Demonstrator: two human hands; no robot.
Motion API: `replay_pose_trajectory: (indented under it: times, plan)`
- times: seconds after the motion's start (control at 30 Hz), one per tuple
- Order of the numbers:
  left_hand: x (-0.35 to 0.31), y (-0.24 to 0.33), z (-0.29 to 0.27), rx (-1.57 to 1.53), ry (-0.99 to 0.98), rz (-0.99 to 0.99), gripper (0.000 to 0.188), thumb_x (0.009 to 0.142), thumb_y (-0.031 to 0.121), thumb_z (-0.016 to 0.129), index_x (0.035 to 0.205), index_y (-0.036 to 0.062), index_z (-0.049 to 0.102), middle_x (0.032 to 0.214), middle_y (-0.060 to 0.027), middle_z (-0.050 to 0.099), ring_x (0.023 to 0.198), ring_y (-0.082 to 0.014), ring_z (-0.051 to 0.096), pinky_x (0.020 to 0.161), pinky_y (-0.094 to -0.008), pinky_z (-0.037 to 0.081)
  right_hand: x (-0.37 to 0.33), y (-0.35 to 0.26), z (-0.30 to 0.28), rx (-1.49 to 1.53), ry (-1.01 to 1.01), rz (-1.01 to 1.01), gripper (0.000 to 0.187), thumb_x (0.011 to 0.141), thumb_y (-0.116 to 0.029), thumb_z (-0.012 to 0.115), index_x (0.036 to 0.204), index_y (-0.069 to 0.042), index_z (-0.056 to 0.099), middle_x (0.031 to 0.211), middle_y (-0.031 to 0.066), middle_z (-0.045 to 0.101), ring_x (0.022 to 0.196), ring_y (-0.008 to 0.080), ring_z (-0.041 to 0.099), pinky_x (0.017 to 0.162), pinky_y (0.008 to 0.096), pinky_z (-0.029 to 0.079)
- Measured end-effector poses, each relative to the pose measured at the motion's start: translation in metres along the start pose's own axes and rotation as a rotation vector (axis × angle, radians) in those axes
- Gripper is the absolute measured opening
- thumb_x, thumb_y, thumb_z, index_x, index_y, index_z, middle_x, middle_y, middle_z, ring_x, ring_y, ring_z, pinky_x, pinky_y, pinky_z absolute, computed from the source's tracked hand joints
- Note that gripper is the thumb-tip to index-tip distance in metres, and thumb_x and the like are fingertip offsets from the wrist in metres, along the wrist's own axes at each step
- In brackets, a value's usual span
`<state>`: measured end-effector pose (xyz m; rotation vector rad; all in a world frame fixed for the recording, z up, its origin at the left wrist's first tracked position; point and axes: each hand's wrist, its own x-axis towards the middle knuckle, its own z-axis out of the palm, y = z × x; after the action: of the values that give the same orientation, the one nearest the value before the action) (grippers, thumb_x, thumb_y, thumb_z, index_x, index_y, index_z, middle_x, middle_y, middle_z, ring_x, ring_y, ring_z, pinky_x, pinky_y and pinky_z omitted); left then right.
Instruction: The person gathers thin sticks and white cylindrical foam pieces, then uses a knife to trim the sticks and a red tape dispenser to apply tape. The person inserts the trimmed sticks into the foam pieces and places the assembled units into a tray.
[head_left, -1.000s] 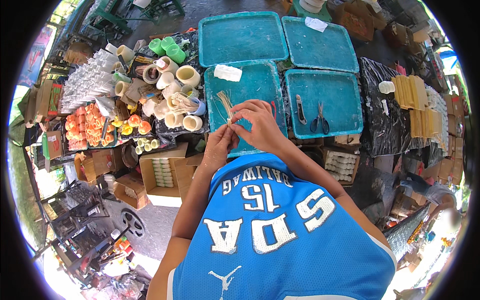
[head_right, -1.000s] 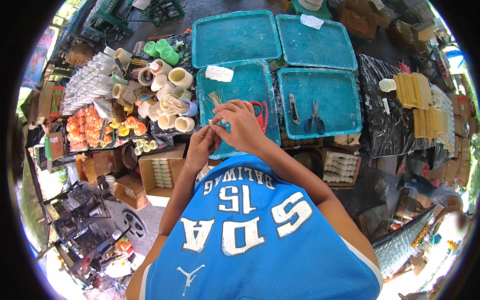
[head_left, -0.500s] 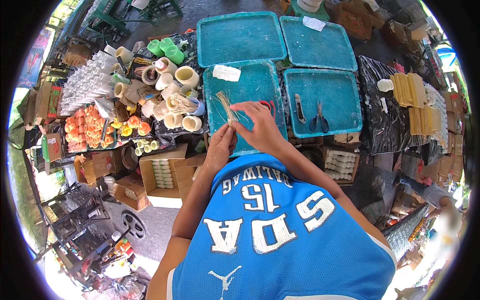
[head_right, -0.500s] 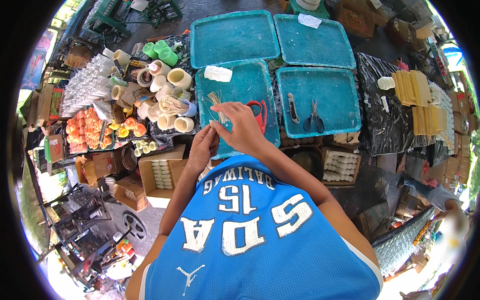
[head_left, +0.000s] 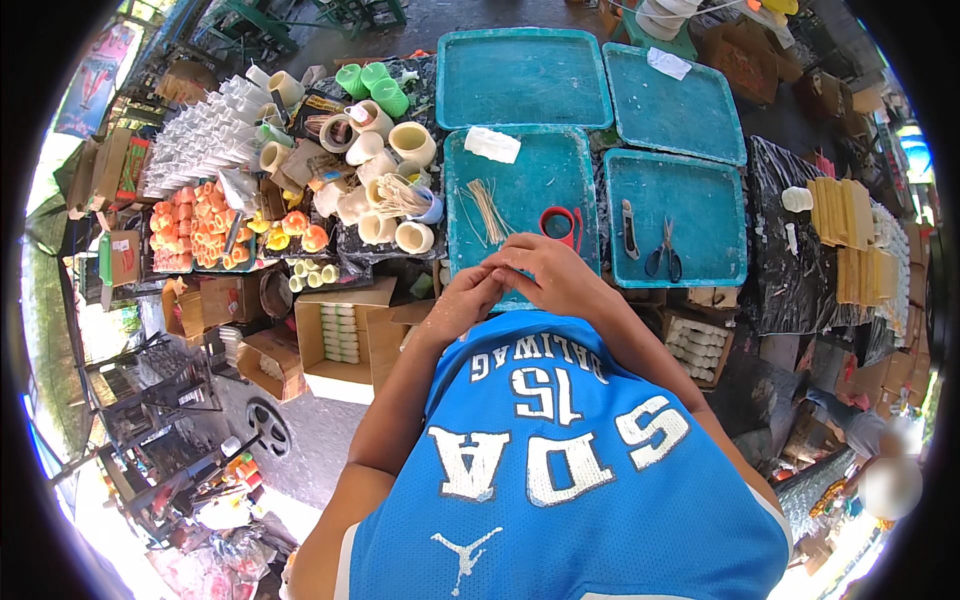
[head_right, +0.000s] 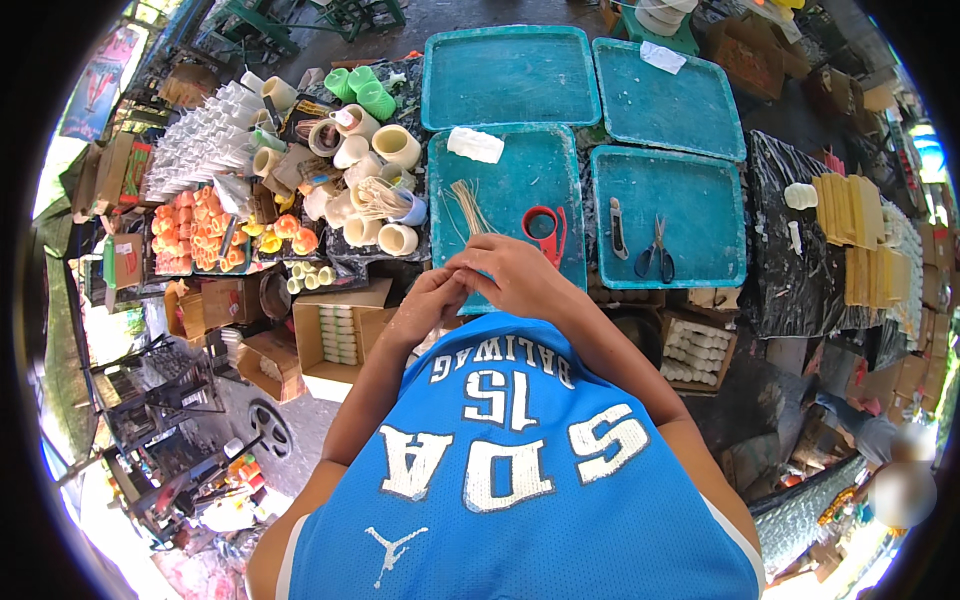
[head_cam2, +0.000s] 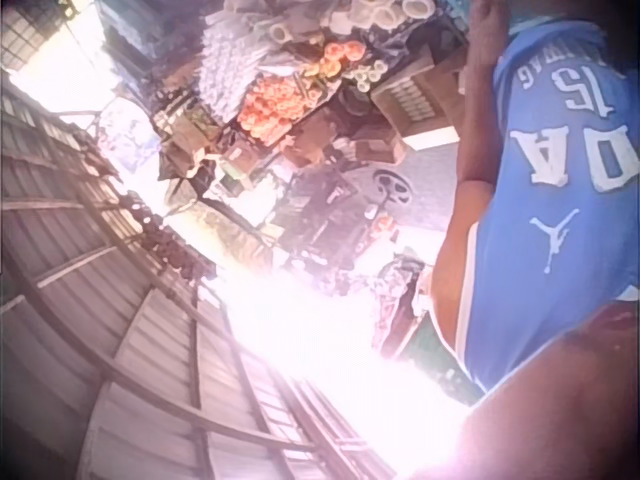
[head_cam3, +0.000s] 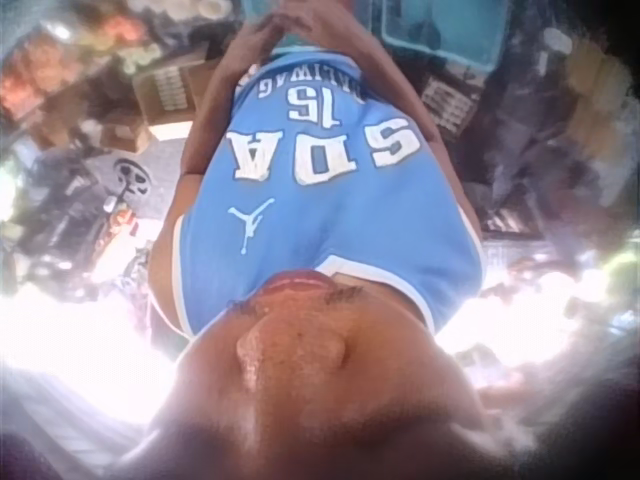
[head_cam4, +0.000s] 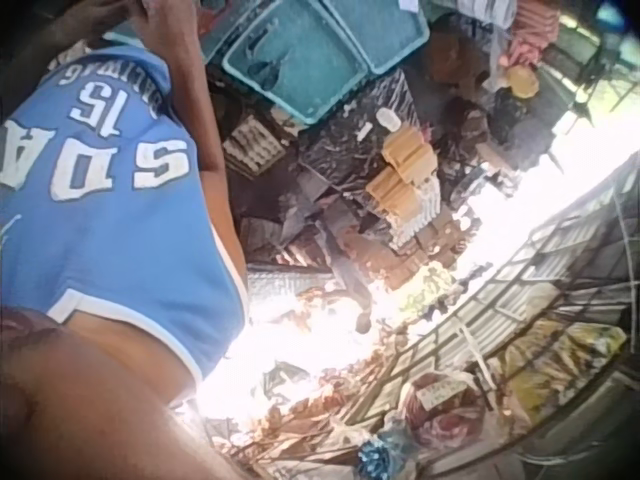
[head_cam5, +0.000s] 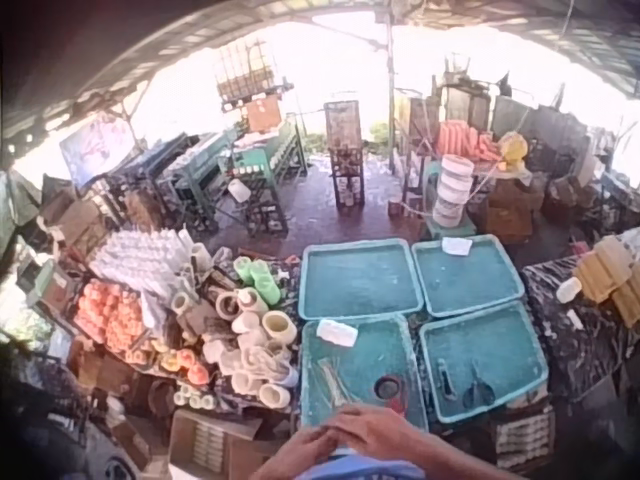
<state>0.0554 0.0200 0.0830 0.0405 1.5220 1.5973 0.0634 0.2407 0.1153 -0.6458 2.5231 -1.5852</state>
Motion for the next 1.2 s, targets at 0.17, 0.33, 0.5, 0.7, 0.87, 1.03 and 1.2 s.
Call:
replay_pose_trajectory:
  times: [0.17,0.33,0.5,0.7,0.87,1.03,1.2]
  plan:
    - [-0.014,-0.015,-0.02,-0.489,-0.243,0.013,0.033,0.116,0.034,0.051,0.11,0.0035,0.064,0.075,0.0077,0.037,0.064,-0.0053,0.032,0.059,-0.0247,0.027,0.001,0.003,0.004,0.14,-0.091,-0.014,0.011,0.097,-0.007,0.073,0.104,0.001,0.075,0.095,0.0171,0.074,0.09,0.0358,0.073,0.078,0.0422,0.057]
    - [-0.024,-0.017,-0.043,-0.271,-0.245,-0.101,0.037,0.117,0.042,0.051,0.11,0.0084,0.064,0.076,0.0097,0.038,0.064,-0.004,0.031,0.057,-0.0236,0.026,0.008,0.004,0.006,0.181,-0.05,-0.015,0.009,0.097,-0.005,0.075,0.101,0.002,0.077,0.092,0.0171,0.076,0.084,0.0329,0.074,0.075,0.0386,0.057]
    - [-0.028,-0.023,-0.067,-0.121,-0.126,-0.135,0.034,0.117,0.041,0.052,0.106,0.0105,0.064,0.076,0.0098,0.039,0.064,-0.0035,0.033,0.056,-0.0234,0.027,0.01,0.031,0.014,0.255,0.039,0.232,0.01,0.098,-0.007,0.077,0.103,0.003,0.078,0.094,0.015,0.078,0.084,0.0209,0.074,0.076,0.0336,0.057]
    - [-0.033,-0.065,-0.089,0.469,0.162,0.073,0.035,0.115,0.037,0.053,0.118,0.0036,0.062,0.097,-0.0053,0.061,0.089,-0.0216,0.057,0.081,-0.0369,0.048,0.003,0.043,0.043,0.202,0.043,0.231,0.011,0.097,-0.008,0.077,0.102,0.002,0.077,0.094,0.0166,0.077,0.084,0.0251,0.075,0.075,0.0357,0.058]
    - [-0.037,-0.049,-0.053,0.797,0.383,0.413,0.047,0.112,0.035,0.056,0.145,0.0011,0.053,0.135,-0.0237,0.064,0.132,-0.0413,0.058,0.113,-0.0488,0.044,-0.003,0.045,0.068,0.124,0.029,0.026,0.011,0.096,-0.007,0.076,0.102,0.003,0.076,0.095,0.0194,0.076,0.084,0.0342,0.075,0.074,0.0399,0.058]
    - [-0.018,-0.059,-0.041,0.316,0.141,0.085,0.035,0.114,0.031,0.056,0.124,-0.0008,0.063,0.103,-0.0154,0.071,0.087,-0.0263,0.064,0.083,-0.0368,0.052,0.004,0.034,0.067,0.205,0.082,0.162,0.013,0.098,-0.009,0.076,0.104,0.003,0.077,0.094,0.0179,0.077,0.081,0.029,0.075,0.072,0.0369,0.057]
    - [-0.024,-0.043,-0.055,0.707,0.282,0.207,0.025,0.111,0.025,0.058,0.108,0.0024,0.068,0.082,-0.0163,0.069,0.07,-0.0313,0.064,0.068,-0.0428,0.051,-0.009,0.06,0.079,0.419,0.067,0.531,0.018,0.102,-0.014,0.074,0.108,0.003,0.078,0.09,0.0109,0.078,0.079,0.0142,0.071,0.071,0.0313,0.056]
